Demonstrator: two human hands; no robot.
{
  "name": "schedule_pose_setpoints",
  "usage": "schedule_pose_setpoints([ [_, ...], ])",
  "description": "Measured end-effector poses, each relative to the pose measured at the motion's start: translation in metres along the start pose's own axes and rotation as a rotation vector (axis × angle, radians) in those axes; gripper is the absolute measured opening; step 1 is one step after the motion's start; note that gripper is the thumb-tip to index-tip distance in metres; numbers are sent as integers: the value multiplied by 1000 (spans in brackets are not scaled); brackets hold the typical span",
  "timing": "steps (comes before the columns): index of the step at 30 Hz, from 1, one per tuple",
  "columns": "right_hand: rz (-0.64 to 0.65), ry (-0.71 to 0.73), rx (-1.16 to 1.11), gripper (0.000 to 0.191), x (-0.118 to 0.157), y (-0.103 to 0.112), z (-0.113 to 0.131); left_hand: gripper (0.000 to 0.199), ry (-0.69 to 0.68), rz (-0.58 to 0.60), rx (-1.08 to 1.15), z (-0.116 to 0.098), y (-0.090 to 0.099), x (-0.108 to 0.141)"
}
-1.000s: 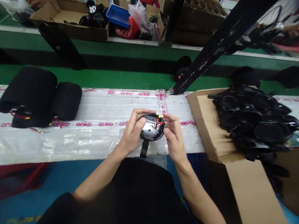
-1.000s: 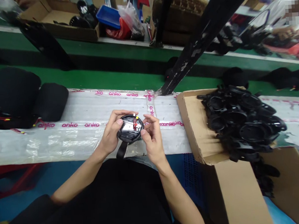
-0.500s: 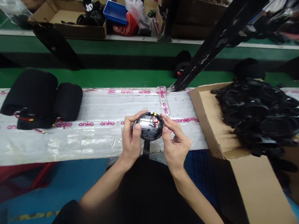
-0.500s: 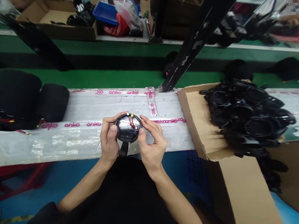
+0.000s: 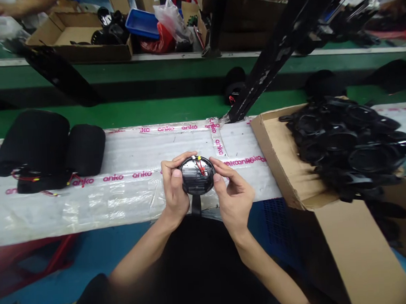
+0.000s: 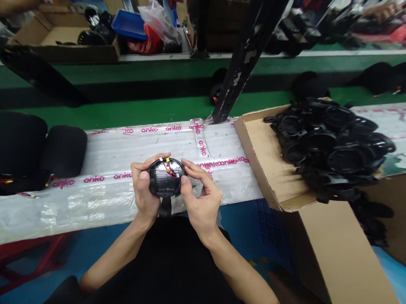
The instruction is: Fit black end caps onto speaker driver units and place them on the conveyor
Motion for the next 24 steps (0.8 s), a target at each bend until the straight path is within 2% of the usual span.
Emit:
schedule_pose_setpoints([
  [3, -60, -95, -144, 13, -1, -2, -9, 25, 25, 45, -11, 0, 3, -9],
  [7, -43, -99, -136, 14, -4, -2, -12, 43, 160, 297, -102, 4, -4, -25],
  [9, -31, -89, -110, 16, -4, -1, -9, 52, 189, 370, -134, 3, -5, -26],
  [13, -22, -59, -97, 18, 1, 1, -6, 57, 202, 276, -77, 7, 4, -21],
  [16, 11, -41, -85, 26, 4, -1, -6, 57, 165, 191, -30, 9, 10, -14],
  [19, 52, 3, -66, 28, 3, -2, -3, 55, 132, 160, -16, 9, 9, -10],
  [24, 94, 105, 95, 27, -9, -3, 11, 51, 112, 112, -60, 4, 7, -13],
])
Point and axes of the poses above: each hand's wrist, its own x-axis away from the middle knuckle, its own y-axis out of the back of the hand, z = x × y, the point moved 7 cm from there along -x, towards the middle knuckle, and after that the axes turned 14 degrees about y, right-handed, at the moved point
